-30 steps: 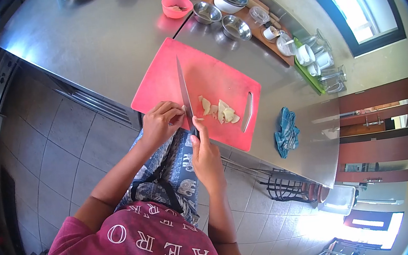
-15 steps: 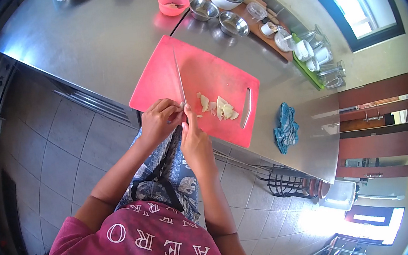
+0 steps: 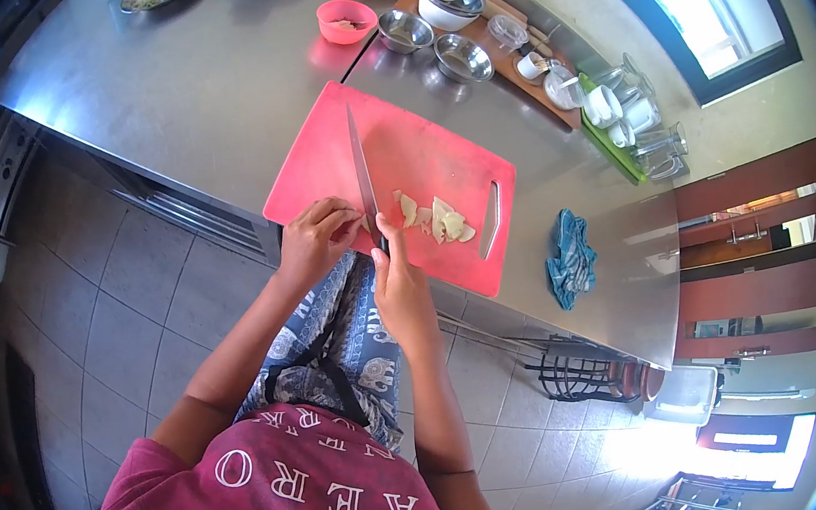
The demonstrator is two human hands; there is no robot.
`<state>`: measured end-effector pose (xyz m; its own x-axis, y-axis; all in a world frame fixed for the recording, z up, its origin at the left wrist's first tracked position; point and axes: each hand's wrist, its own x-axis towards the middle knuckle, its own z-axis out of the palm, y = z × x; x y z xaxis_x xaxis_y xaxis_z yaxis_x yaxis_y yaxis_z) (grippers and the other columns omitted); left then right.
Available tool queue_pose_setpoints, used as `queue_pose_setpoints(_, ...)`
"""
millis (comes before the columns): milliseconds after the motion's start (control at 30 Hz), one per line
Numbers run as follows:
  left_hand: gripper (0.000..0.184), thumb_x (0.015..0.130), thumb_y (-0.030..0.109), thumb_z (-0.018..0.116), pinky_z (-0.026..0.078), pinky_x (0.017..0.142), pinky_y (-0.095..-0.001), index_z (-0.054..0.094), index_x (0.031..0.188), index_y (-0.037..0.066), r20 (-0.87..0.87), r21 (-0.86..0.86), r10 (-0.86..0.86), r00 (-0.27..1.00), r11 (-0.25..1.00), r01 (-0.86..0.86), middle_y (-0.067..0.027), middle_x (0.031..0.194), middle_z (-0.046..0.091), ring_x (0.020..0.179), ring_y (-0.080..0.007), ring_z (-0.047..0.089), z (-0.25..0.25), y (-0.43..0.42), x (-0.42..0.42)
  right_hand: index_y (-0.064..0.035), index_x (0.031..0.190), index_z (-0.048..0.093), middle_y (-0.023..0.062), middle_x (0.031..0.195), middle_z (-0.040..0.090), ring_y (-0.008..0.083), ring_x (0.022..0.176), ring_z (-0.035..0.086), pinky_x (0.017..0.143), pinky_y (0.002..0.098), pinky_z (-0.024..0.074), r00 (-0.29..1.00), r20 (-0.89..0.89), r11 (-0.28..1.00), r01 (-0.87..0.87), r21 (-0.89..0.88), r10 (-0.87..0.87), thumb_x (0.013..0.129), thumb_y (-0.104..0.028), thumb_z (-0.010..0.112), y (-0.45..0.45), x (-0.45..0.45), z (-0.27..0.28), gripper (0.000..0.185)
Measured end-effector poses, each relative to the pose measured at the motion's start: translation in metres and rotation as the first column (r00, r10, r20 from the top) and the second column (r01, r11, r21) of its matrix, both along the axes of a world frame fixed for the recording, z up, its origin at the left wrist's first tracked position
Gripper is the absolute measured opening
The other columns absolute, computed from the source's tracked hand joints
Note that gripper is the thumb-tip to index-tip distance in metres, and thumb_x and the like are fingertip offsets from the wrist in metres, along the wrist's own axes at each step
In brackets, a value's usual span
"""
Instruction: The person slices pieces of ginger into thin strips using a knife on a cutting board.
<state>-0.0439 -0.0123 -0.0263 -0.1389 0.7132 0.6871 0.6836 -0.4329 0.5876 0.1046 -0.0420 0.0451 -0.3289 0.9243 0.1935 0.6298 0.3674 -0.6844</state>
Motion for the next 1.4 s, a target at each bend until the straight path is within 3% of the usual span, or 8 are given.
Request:
queue_pose_setpoints(67, 0.014, 0.073, 0.01, 0.073, 0.055, 0.067, -0.0317, 0.069, 0.087, 0.01, -0.017, -0.024, -0.013, 1.0, 1.0, 0.013, 0.0001, 0.091, 0.066, 0.084, -0.0188, 0.066, 0.0, -0.001, -0.001, -0.0159, 0.14, 0.037, 0.016, 0.082, 0.061, 0.0263, 0.06, 0.056, 0.058, 0.0414, 0.0454, 0.998, 0.042, 0.997, 0.044, -0.056, -0.041, 0.103, -0.018, 0.04, 0.0, 0.0, -0.001, 0.038)
queue_pose_setpoints(133, 0.015, 0.073, 0.011, 0.073, 0.055, 0.068, -0.0317, 0.069, 0.087, 0.011, -0.031, -0.046, -0.026, 0.999, 0.999, 0.025, 0.0004, 0.091, 0.066, 0.084, -0.019, 0.066, 0.001, -0.003, -0.001, -0.0148, 0.14, 0.035, 0.0239, 0.091, 0.064, 0.0436, 0.076, 0.063, 0.064, 0.0495, 0.0441, 0.997, 0.013, 0.96, 0.079, -0.267, -0.079, 0.102, -0.016, 0.04, -0.001, -0.002, 0.009, 0.038)
queue_pose_setpoints(333, 0.014, 0.073, 0.011, 0.073, 0.054, 0.068, -0.0318, 0.068, 0.086, 0.012, -0.045, -0.111, -0.035, 0.998, 0.993, 0.029, 0.0016, 0.091, 0.066, 0.085, -0.0189, 0.065, 0.008, -0.004, -0.001, -0.015, 0.14, 0.037, 0.0229, 0.093, 0.065, 0.0386, 0.069, 0.063, 0.063, 0.0448, 0.0454, 0.985, -0.031, 0.864, 0.133, -0.485, -0.169, 0.102, -0.018, 0.04, -0.001, 0.0, 0.021, 0.038)
queue_pose_setpoints(567, 0.011, 0.074, 0.011, 0.073, 0.054, 0.068, -0.0309, 0.07, 0.084, 0.012, 0.002, -0.125, -0.019, 1.0, 0.992, 0.019, 0.0032, 0.089, 0.066, 0.084, -0.017, 0.065, 0.007, -0.004, 0.001, -0.0159, 0.141, 0.038, 0.0197, 0.115, 0.062, 0.0372, 0.077, 0.062, 0.071, 0.0447, 0.0465, 0.997, 0.032, 0.97, 0.073, -0.231, -0.068, 0.103, -0.019, 0.04, -0.006, 0.012, 0.007, 0.038)
queue_pose_setpoints(933, 0.01, 0.073, 0.011, 0.073, 0.054, 0.067, -0.03, 0.072, 0.083, 0.012, 0.007, -0.137, -0.009, 1.0, 0.991, 0.01, 0.0035, 0.087, 0.066, 0.083, -0.0158, 0.065, 0.007, -0.004, 0.001, -0.0168, 0.141, 0.037, 0.0229, 0.098, 0.065, 0.042, 0.076, 0.063, 0.065, 0.049, 0.0456, 1.0, 0.022, 0.971, 0.018, -0.237, -0.014, 0.102, -0.02, 0.041, -0.014, 0.011, 0.017, 0.039)
queue_pose_setpoints(1033, 0.01, 0.073, 0.011, 0.074, 0.054, 0.067, -0.03, 0.072, 0.082, 0.012, 0.009, -0.137, -0.003, 1.0, 0.991, 0.005, 0.0033, 0.087, 0.066, 0.083, -0.0156, 0.065, 0.006, -0.004, 0.001, -0.0113, 0.136, 0.041, 0.0154, 0.122, 0.062, 0.0364, 0.075, 0.066, 0.066, 0.044, 0.0493, 0.986, 0.166, 0.999, 0.017, -0.031, -0.011, 0.101, -0.014, 0.044, -0.015, 0.008, 0.016, 0.035)
queue_pose_setpoints(1133, 0.009, 0.073, 0.012, 0.074, 0.054, 0.066, -0.0303, 0.072, 0.082, 0.011, 0.009, -0.166, 0.007, 1.0, 0.986, -0.005, 0.0028, 0.085, 0.065, 0.081, -0.0156, 0.065, 0.005, -0.003, 0.002, -0.0116, 0.137, 0.038, 0.0187, 0.125, 0.059, 0.0462, 0.094, 0.06, 0.074, 0.051, 0.0474, 0.96, 0.279, 0.972, 0.099, -0.214, -0.036, 0.101, -0.016, 0.044, -0.014, -0.006, 0.019, 0.036)
queue_pose_setpoints(1400, 0.007, 0.073, 0.013, 0.074, 0.053, 0.064, -0.0301, 0.071, 0.08, 0.011, 0.003, -0.168, -0.011, 1.0, 0.986, 0.011, 0.002, 0.083, 0.064, 0.079, -0.0164, 0.064, 0.006, -0.003, 0.0, -0.0135, 0.138, 0.038, 0.0128, 0.095, 0.06, 0.023, 0.065, 0.052, 0.057, 0.0374, 0.044, 0.999, -0.048, 0.974, 0.003, -0.224, -0.014, 0.102, -0.018, 0.041, 0.011, 0.004, 0.002, 0.036)
